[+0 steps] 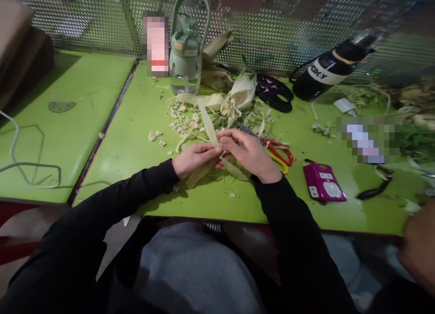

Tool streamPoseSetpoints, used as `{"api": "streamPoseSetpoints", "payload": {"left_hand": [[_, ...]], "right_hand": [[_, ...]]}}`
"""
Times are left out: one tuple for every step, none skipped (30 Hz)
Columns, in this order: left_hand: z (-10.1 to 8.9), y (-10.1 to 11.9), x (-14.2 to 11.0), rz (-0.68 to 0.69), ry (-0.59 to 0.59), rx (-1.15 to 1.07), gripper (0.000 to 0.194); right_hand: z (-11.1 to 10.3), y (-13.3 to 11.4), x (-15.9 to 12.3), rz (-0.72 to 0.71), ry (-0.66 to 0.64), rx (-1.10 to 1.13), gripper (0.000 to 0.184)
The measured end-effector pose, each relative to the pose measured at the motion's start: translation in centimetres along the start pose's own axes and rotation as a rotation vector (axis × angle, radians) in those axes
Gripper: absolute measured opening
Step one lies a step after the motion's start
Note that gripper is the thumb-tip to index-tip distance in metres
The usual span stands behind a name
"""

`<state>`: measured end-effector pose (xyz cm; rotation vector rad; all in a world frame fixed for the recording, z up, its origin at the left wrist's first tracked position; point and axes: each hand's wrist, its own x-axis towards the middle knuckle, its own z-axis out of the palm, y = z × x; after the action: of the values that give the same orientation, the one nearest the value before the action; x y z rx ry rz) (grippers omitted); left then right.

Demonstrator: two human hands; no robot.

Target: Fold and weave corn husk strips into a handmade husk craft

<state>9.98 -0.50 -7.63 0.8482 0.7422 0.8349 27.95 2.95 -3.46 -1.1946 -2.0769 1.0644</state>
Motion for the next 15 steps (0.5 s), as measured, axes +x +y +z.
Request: {"api": "streamPoseSetpoints", "payload": {"left_hand": [[-0.1, 0.2, 0.1, 0.005, 0.025, -0.017, 0.028], [-0.3, 0.3, 0.2, 0.006, 0.043, -0.023, 0.028], [-0.4, 0.4, 0.2, 0.006, 0.058, -0.023, 0.027], [-0.6, 0.6, 0.2, 0.003, 0.068, -0.015, 0.025], [-0.6, 0.7, 0.2, -0.004, 0.072, 0.0, 0.024], [-0.7, 0.8, 0.2, -0.011, 0.073, 0.016, 0.023], [-0.7, 0.8, 0.1, -0.021, 0.069, 0.027, 0.022], [-0.6, 0.9, -0.1, -0.027, 0.063, 0.03, 0.021], [-0.6, 1.0, -0.2, -0.03, 0.053, 0.023, 0.02], [-0.5, 1.1, -0.3, -0.028, 0.038, 0.011, 0.02], [-0.4, 1.1, -0.4, -0.023, 0.02, -0.001, 0.021], [-0.3, 1.2, -0.6, -0.016, -0.003, -0.003, 0.023], [-0.3, 1.3, -0.6, -0.009, -0.026, 0.008, 0.025], [-0.3, 1.5, -0.7, -0.002, -0.044, 0.029, 0.026], [-0.3, 1.6, -0.7, 0.005, -0.054, 0.053, 0.028]], "right_hand": [[-0.5, 0.1, -0.1, -0.004, -0.036, -0.034, 0.041], [-1.0, 0.2, -0.2, -0.017, -0.054, -0.069, 0.038], [-1.2, 0.2, -0.2, -0.036, -0.061, -0.089, 0.036], [-1.4, 0.3, -0.2, -0.058, -0.054, -0.099, 0.033], [-1.4, 0.4, -0.3, -0.081, -0.04, -0.098, 0.031], [-1.4, 0.5, -0.3, -0.098, -0.026, -0.088, 0.029], [-1.3, 0.5, -0.3, -0.109, -0.008, -0.075, 0.028], [-1.2, 0.5, -0.3, -0.114, 0.015, -0.065, 0.028], [-1.1, 0.5, -0.3, -0.114, 0.041, -0.059, 0.028], [-1.0, 0.4, -0.4, -0.111, 0.071, -0.054, 0.029], [-1.0, 0.4, -0.4, -0.107, 0.099, -0.047, 0.03], [-1.0, 0.4, -0.4, -0.1, 0.119, -0.039, 0.031], [-0.9, 0.4, -0.4, -0.093, 0.133, -0.032, 0.031], [-0.9, 0.3, -0.4, -0.085, 0.142, -0.03, 0.031], [-0.9, 0.4, -0.4, -0.076, 0.155, -0.032, 0.032]]}}
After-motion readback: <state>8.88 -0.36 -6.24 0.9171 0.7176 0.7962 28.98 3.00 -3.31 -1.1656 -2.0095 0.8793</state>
